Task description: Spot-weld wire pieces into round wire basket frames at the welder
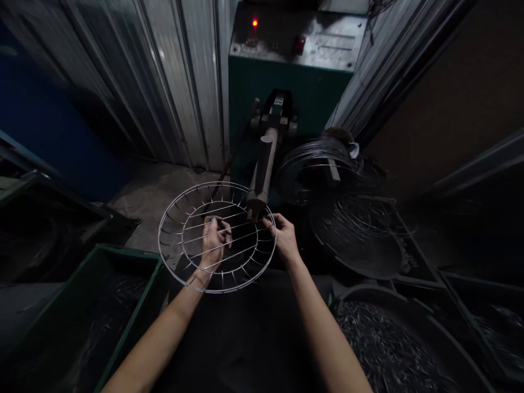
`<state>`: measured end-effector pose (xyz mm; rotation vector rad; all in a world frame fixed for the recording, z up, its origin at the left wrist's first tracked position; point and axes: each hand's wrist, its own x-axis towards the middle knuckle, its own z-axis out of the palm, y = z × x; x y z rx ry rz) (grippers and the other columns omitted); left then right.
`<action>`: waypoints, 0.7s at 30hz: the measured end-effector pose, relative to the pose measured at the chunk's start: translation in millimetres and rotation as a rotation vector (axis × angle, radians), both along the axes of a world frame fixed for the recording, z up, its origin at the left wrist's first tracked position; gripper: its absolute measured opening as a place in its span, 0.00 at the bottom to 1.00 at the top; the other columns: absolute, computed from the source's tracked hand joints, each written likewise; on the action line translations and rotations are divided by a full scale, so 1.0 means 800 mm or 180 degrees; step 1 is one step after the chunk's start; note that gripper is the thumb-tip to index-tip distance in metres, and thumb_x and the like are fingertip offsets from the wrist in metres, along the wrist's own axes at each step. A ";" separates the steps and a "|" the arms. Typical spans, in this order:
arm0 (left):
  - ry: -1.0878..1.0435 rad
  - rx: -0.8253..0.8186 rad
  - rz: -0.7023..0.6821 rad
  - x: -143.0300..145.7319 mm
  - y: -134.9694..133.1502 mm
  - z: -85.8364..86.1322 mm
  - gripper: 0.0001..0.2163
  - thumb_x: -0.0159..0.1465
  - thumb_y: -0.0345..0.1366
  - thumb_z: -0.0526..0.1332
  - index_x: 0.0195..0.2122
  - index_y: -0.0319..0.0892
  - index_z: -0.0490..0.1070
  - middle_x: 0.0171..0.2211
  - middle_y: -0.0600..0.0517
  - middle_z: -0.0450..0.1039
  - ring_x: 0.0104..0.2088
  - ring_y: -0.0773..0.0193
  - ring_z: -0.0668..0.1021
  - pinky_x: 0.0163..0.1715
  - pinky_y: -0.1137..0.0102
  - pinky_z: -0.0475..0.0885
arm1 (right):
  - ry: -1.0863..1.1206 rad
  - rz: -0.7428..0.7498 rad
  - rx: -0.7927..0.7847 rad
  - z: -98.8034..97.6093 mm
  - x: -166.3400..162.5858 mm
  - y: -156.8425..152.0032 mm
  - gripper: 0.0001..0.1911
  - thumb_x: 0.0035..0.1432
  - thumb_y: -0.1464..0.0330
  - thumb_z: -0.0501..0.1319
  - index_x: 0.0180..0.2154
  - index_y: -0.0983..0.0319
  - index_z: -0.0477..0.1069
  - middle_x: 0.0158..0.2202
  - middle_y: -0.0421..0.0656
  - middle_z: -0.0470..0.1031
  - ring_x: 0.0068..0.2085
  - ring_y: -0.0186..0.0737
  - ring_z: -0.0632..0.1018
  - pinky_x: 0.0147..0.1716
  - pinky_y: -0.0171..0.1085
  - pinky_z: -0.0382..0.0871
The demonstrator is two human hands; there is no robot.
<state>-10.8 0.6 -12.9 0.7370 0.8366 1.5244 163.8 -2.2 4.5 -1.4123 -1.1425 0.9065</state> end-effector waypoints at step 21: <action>-0.0087 0.0015 0.0147 0.009 -0.017 0.005 0.13 0.63 0.48 0.56 0.37 0.46 0.56 0.25 0.61 0.66 0.15 0.74 0.69 0.14 0.78 0.67 | 0.0161 0.0017 -0.0004 0.000 0.018 -0.025 0.18 0.46 0.57 0.67 0.36 0.61 0.73 0.32 0.40 0.74 0.29 0.33 0.70 0.29 0.34 0.65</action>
